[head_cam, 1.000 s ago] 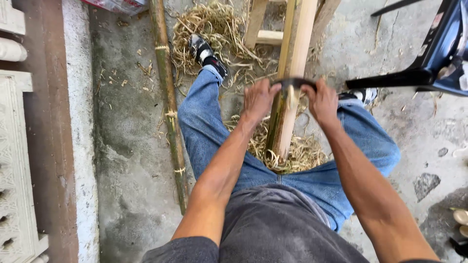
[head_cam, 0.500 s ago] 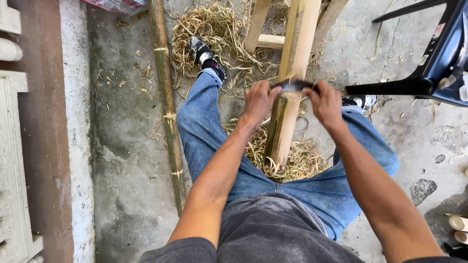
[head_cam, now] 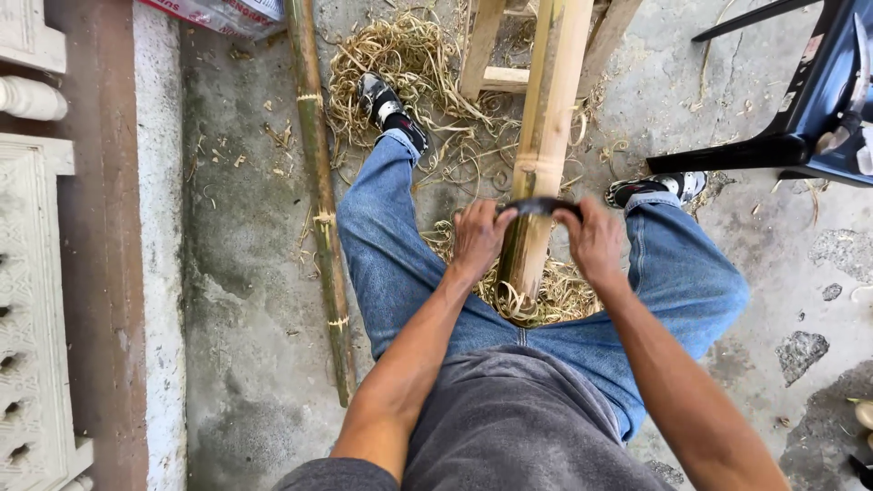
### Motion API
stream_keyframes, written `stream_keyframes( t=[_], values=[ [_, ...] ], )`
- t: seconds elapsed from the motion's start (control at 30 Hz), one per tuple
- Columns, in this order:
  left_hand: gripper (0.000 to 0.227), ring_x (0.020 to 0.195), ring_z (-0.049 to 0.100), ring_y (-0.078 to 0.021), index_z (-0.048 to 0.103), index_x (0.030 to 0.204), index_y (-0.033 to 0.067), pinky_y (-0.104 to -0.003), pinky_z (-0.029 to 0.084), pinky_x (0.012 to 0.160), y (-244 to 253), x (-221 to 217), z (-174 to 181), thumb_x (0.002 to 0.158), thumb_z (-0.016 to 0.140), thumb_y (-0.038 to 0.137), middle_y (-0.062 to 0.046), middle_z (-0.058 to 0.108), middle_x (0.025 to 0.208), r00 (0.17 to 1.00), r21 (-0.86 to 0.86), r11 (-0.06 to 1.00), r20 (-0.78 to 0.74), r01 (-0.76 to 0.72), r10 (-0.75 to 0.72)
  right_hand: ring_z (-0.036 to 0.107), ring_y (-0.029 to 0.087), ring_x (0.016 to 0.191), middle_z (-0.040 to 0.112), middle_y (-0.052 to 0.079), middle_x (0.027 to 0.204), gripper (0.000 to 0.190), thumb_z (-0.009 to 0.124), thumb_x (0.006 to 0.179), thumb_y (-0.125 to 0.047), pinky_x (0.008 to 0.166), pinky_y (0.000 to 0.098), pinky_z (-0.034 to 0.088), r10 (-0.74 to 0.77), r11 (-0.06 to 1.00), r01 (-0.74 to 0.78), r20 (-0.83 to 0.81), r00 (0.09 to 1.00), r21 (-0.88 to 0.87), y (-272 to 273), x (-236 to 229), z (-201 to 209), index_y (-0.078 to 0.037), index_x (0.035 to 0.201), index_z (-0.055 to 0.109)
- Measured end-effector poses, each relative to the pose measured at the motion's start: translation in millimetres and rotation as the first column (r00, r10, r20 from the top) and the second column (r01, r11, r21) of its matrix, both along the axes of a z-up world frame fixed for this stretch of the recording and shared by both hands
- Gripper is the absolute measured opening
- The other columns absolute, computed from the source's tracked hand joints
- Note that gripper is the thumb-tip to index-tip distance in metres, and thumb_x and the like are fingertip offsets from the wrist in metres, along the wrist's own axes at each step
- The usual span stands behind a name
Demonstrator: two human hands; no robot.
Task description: Shaving the outer layer of a bamboo pole using a curved knife.
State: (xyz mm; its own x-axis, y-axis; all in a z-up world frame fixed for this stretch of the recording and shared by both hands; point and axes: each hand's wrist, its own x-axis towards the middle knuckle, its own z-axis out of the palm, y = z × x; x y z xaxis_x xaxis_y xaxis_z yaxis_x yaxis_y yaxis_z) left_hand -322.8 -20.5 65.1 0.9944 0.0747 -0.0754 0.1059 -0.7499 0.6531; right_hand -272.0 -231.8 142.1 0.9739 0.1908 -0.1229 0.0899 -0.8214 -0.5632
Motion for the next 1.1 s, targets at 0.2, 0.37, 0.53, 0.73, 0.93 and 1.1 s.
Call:
stream_keyframes(
  t=[0.2,0.37,0.53,0.73,0.93,1.1],
  values=[
    [0.045,0.075,0.048,-0.0193,0.056,0.083,0.0116,-0.042,0.035,0.076,21,-38,15,0.097,0.053,0.054,-0.004,0.052,0.079,0.965,-0.105,0.979,-0.178,0.173,-0.190,0.056,0.016,0.042,0.063,0.011,0.052,0.043,0.068,0.095,-0.050,0.043,0.0366,0.042,0.251,0.965,-0.259,-0.384,0.889,0.031,-35,-50,-41,-0.008,0.083,0.070],
    [0.038,0.078,0.052,-0.0187,0.059,0.093,0.0137,-0.042,0.037,0.085,4,62,-1,0.102,0.049,0.050,-0.002,0.058,0.085,0.998,-0.066,0.997,-0.065,-0.027,0.022,0.056,0.028,0.053,0.063,0.011,0.069,0.043,0.063,0.102,-0.044,0.050,0.0472,0.047,0.057,0.998,-0.059,-0.102,0.993,-0.016,-7,60,-22,-0.002,0.098,0.064],
    [0.041,0.085,0.055,-0.0211,0.060,0.097,0.0133,-0.046,0.037,0.083,-7,106,3,0.102,0.049,0.053,-0.004,0.061,0.091,0.995,0.032,0.995,0.022,-0.096,0.095,0.064,0.039,0.069,0.066,0.020,0.077,0.043,0.072,0.101,-0.043,0.062,0.0517,0.050,0.057,0.997,-0.051,0.102,0.993,-0.063,-6,97,-22,-0.001,0.096,0.063],
    [0.045,0.087,0.055,-0.0230,0.060,0.098,0.0129,-0.047,0.037,0.082,-8,93,12,0.100,0.047,0.056,-0.006,0.060,0.092,0.993,0.088,0.993,0.091,-0.079,0.070,0.067,0.045,0.074,0.068,0.024,0.081,0.044,0.073,0.100,-0.041,0.064,0.0539,0.049,0.033,0.997,-0.019,0.200,0.979,-0.070,-11,72,-22,0.000,0.095,0.060],
    [0.046,0.082,0.053,-0.0224,0.058,0.094,0.0112,-0.043,0.038,0.081,-4,15,13,0.104,0.046,0.054,-0.006,0.058,0.088,0.999,0.040,0.999,0.016,0.029,-0.030,0.064,0.043,0.063,0.066,0.022,0.073,0.041,0.069,0.100,-0.041,0.057,0.0532,0.047,-0.031,0.996,0.028,-0.026,0.999,-0.087,-6,-3,4,-0.002,0.092,0.060],
    [0.044,0.081,0.051,-0.0239,0.055,0.090,0.0096,-0.043,0.037,0.079,9,-71,24,0.103,0.051,0.052,-0.008,0.056,0.085,0.992,0.029,0.992,-0.022,0.126,-0.125,0.061,0.042,0.059,0.064,0.022,0.066,0.037,0.068,0.099,-0.042,0.053,0.0507,0.044,0.087,0.995,-0.092,-0.118,0.989,-0.033,-37,-90,-22,-0.006,0.092,0.065]
  ],
)
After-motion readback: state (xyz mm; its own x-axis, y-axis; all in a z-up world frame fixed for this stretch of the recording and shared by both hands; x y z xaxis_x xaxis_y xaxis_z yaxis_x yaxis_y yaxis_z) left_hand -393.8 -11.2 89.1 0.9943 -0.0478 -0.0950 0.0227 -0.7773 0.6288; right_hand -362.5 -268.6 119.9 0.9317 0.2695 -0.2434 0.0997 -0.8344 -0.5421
